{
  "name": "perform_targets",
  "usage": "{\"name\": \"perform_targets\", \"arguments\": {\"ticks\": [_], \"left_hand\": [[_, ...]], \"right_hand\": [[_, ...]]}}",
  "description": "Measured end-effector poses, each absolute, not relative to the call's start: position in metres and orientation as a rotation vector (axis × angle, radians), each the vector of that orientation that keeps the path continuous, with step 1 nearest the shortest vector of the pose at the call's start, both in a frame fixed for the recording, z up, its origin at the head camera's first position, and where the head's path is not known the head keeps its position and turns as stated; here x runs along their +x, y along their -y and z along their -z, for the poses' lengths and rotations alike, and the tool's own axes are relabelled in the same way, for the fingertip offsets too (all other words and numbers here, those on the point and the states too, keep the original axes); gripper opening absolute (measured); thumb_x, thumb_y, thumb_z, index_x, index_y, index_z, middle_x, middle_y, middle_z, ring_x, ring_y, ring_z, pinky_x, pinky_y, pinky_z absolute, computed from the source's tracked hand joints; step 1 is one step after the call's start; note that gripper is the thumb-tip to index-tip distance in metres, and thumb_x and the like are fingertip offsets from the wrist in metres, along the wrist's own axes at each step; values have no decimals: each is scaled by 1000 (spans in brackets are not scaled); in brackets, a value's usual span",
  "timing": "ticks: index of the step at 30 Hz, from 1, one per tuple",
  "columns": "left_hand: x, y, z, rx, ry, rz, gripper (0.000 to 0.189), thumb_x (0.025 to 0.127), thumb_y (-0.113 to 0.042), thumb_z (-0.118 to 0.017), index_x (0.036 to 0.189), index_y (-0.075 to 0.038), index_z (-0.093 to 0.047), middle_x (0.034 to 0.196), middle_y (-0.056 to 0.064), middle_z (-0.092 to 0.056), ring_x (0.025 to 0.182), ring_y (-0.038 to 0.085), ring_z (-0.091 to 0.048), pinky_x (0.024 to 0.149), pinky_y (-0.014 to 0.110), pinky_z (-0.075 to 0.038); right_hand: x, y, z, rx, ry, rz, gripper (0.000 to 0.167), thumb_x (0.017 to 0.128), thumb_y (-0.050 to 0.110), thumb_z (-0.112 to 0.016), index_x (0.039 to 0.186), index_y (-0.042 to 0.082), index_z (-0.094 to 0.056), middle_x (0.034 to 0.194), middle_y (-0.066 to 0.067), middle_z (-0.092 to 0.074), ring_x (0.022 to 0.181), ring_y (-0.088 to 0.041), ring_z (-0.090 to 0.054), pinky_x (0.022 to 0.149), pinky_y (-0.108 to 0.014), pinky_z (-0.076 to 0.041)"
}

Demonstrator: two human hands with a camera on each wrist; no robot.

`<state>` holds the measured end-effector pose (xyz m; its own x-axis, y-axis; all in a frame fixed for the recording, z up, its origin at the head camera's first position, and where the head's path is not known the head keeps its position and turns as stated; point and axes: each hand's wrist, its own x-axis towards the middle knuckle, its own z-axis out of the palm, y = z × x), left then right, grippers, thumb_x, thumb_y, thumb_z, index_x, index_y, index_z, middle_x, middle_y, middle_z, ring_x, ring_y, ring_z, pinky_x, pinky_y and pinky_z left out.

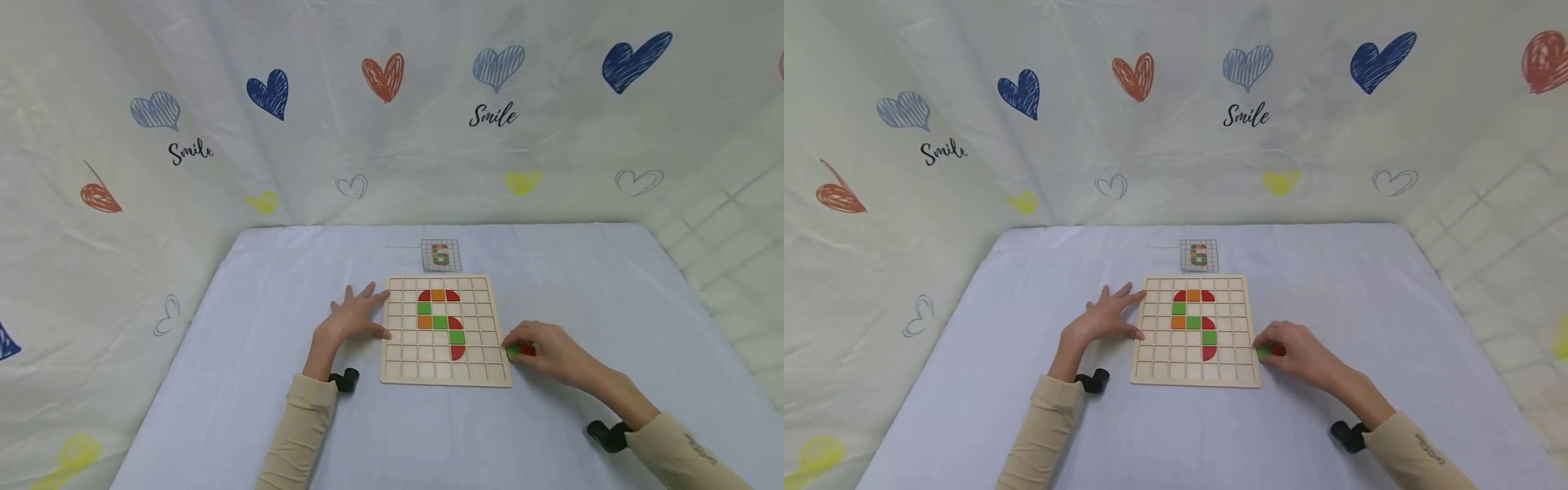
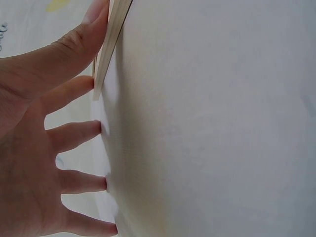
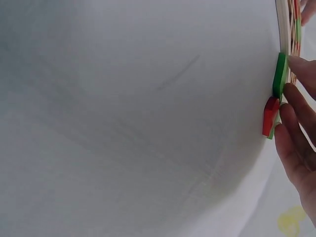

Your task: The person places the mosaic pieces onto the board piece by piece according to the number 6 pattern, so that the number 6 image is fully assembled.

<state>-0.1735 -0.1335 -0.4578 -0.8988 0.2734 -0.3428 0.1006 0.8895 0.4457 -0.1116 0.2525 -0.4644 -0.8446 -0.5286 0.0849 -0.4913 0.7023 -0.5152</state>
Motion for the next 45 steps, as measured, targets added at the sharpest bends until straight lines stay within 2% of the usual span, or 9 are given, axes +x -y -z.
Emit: {"name": "perform_targets", "arguments": {"ticks": [11,25,31,37,45], "left_hand": [[-173,135,458,275,-2652,-613,96,79,-42,-88,160,-27,-39,172,10,-19,155,56,1,113,83,-8],[-175,133,458,255,-2649,-609,96,79,-42,-88,160,-29,-39,173,9,-18,156,54,1,113,83,-8],[-175,133,456,265,-2647,-611,96,79,-42,-88,160,-27,-40,172,10,-19,155,55,0,112,84,-10],[-175,133,456,263,-2648,-602,95,79,-41,-88,160,-28,-40,173,9,-19,155,55,0,113,84,-9],[-174,133,456,255,-2646,-605,95,79,-42,-88,160,-28,-40,173,9,-19,155,55,1,112,84,-9]], "right_hand": [[-111,-250,467,-812,-2860,740,27,77,1,-86,100,12,-76,100,3,-71,88,-14,-57,75,-27,-54],[-112,-249,469,-864,-2837,857,28,76,-5,-85,96,10,-74,92,3,-65,77,-7,-52,65,-21,-50],[-112,-250,466,-834,-2778,866,27,78,-3,-85,99,12,-76,90,6,-68,75,-3,-51,63,-20,-49],[-112,-253,461,-827,-2753,906,25,80,-2,-84,98,14,-76,95,7,-73,80,-1,-59,70,-23,-58],[-111,-251,458,-749,-2691,1047,29,81,-2,-83,107,8,-75,106,-2,-75,92,-12,-68,80,-28,-62]]}}
